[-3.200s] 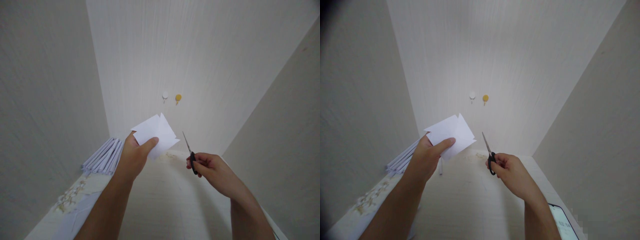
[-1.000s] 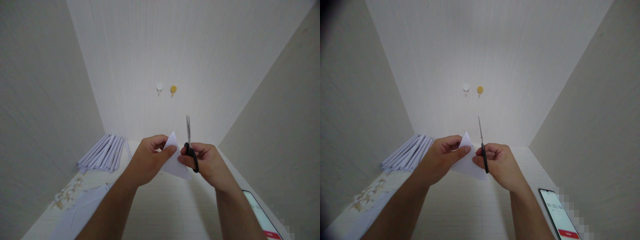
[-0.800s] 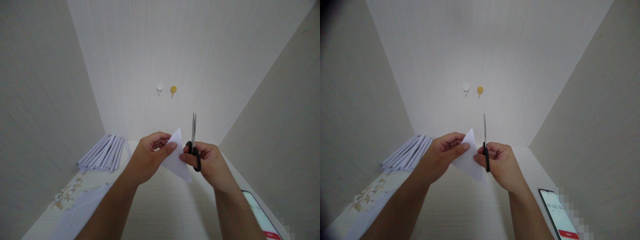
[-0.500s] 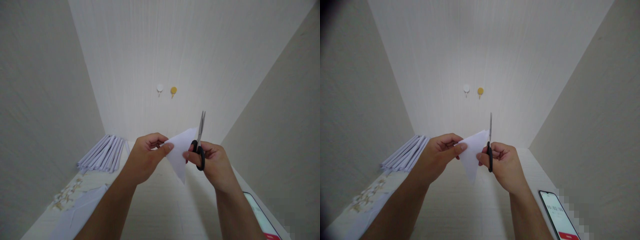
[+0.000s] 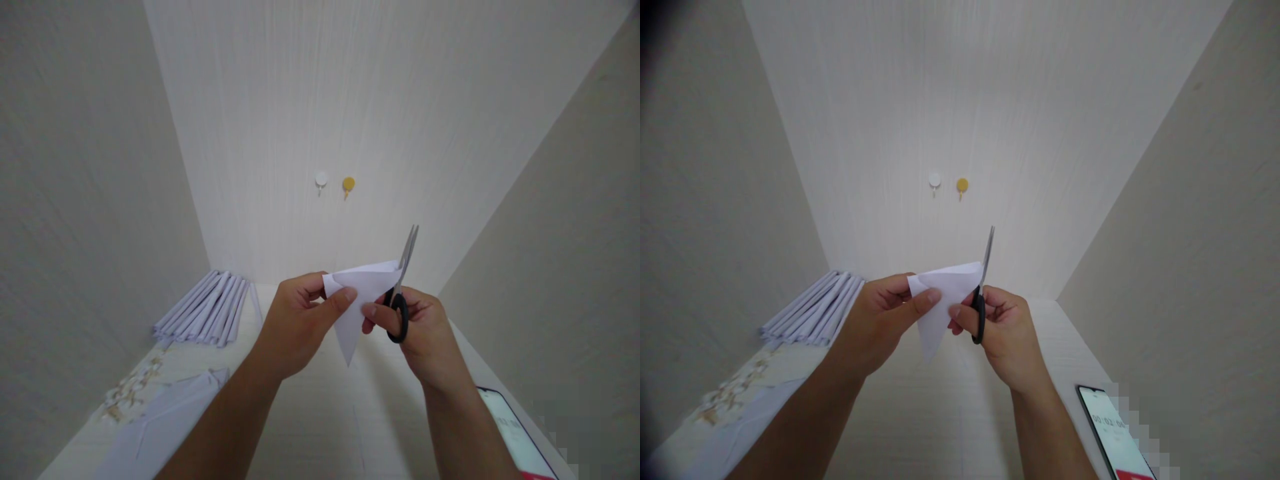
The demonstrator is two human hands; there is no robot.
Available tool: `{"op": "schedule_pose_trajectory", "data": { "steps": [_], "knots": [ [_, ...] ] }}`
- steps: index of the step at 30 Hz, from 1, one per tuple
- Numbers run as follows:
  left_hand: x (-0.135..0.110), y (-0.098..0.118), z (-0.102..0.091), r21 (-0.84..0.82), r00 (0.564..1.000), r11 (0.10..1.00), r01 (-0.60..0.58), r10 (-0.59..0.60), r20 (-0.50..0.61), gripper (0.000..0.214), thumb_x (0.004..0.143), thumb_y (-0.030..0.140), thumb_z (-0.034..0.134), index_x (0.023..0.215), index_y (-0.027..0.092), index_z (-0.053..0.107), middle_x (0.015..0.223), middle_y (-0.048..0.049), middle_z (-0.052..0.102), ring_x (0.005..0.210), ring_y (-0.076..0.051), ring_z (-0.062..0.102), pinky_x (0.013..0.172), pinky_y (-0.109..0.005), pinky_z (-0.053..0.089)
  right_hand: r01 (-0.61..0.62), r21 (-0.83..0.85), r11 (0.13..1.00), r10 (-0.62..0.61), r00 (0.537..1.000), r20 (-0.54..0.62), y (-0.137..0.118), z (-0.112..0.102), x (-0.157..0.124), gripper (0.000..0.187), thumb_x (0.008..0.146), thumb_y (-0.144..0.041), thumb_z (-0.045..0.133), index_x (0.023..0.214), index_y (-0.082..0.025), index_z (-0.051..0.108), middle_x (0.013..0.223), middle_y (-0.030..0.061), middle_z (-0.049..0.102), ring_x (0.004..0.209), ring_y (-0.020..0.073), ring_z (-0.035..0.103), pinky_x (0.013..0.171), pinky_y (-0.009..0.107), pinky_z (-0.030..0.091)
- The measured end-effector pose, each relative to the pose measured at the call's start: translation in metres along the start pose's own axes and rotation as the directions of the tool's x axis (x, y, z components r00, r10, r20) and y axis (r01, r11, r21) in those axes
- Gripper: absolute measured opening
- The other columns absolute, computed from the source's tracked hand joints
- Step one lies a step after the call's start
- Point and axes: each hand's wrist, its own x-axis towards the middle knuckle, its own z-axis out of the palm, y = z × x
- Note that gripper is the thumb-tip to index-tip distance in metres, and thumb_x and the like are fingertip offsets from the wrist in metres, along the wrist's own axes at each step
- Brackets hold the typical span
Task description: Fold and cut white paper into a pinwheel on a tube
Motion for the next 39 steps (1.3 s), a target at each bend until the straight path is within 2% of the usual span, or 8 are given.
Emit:
{"op": "schedule_pose_trajectory", "data": {
  "steps": [4,7,9,11,14,21,39],
  "knots": [
    [0.0,0.002,0.001,-0.029,0.999,1.0,0.007,-0.006,0.032,0.023,0.089,0.037,0.07,0.092,0.016,0.078,0.072,-0.0049,0.075,0.066,-0.018,0.069,0.062,-0.028,0.053,0.0,0.002,1.0,0.0,1.0,0.005,-0.002,0.002,0.0,0.016,0.075,-0.028,0.082,0.067,-0.019,0.072,0.062,0.0006,0.071,0.058,0.0141,0.064,0.057,0.025,0.05],
    [0.001,0.001,-0.002,-0.008,0.992,1.0,-0.027,0.026,-0.124,0.02,0.085,0.036,0.075,0.086,0.016,0.078,0.072,-0.0034,0.075,0.064,-0.014,0.066,0.058,-0.024,0.05,-0.016,-0.049,0.999,0.017,1.0,0.024,-0.002,-0.006,-0.001,0.019,0.078,-0.035,0.081,0.072,-0.019,0.072,0.065,0.0013,0.072,0.062,0.0152,0.065,0.061,0.026,0.05],
    [0.003,-0.001,-0.005,-0.013,0.966,0.998,-0.062,0.056,-0.252,0.019,0.08,0.035,0.079,0.084,0.017,0.078,0.073,-0.0025,0.075,0.064,-0.013,0.065,0.058,-0.022,0.049,-0.066,-0.151,0.986,0.086,0.988,0.129,-0.001,-0.016,-0.002,0.021,0.078,-0.04,0.081,0.08,-0.019,0.075,0.076,0.0034,0.075,0.07,0.0167,0.067,0.066,0.027,0.05],
    [0.005,-0.004,-0.008,-0.049,0.941,0.995,-0.087,0.066,-0.333,0.021,0.076,0.035,0.082,0.085,0.017,0.078,0.074,-0.0028,0.075,0.066,-0.014,0.066,0.06,-0.023,0.05,-0.12,-0.275,0.954,0.196,0.943,0.27,0.0,-0.026,-0.002,0.026,0.077,-0.042,0.082,0.089,-0.019,0.077,0.089,0.0059,0.076,0.079,0.0188,0.067,0.069,0.028,0.05],
    [0.006,-0.003,-0.011,-0.093,0.918,0.991,-0.099,0.055,-0.394,0.023,0.07,0.034,0.086,0.082,0.016,0.077,0.077,-0.0049,0.077,0.066,-0.015,0.066,0.059,-0.023,0.051,-0.175,-0.392,0.903,0.314,0.892,0.325,0.002,-0.034,-0.002,0.029,0.075,-0.042,0.082,0.093,-0.019,0.078,0.091,0.0068,0.076,0.083,0.0211,0.066,0.073,0.031,0.05],
    [0.006,0.003,-0.008,-0.089,0.905,0.99,-0.111,0.064,-0.42,0.026,0.067,0.033,0.087,0.083,0.015,0.077,0.077,-0.0065,0.077,0.064,-0.016,0.067,0.058,-0.025,0.052,-0.195,-0.517,0.834,0.376,0.885,0.274,0.0,-0.029,-0.003,0.026,0.072,-0.043,0.081,0.08,-0.018,0.079,0.074,0.0039,0.072,0.068,0.017,0.059,0.062,0.028,0.045],
    [0.004,0.007,-0.006,-0.063,0.909,0.994,-0.085,0.051,-0.414,0.028,0.066,0.034,0.087,0.083,0.015,0.077,0.078,-0.0073,0.078,0.065,-0.018,0.068,0.058,-0.027,0.053,-0.202,-0.425,0.882,0.345,0.892,0.292,-0.004,-0.025,-0.004,0.023,0.074,-0.038,0.082,0.067,-0.017,0.076,0.058,0.0016,0.067,0.056,0.0133,0.056,0.054,0.025,0.042]
  ]
}}
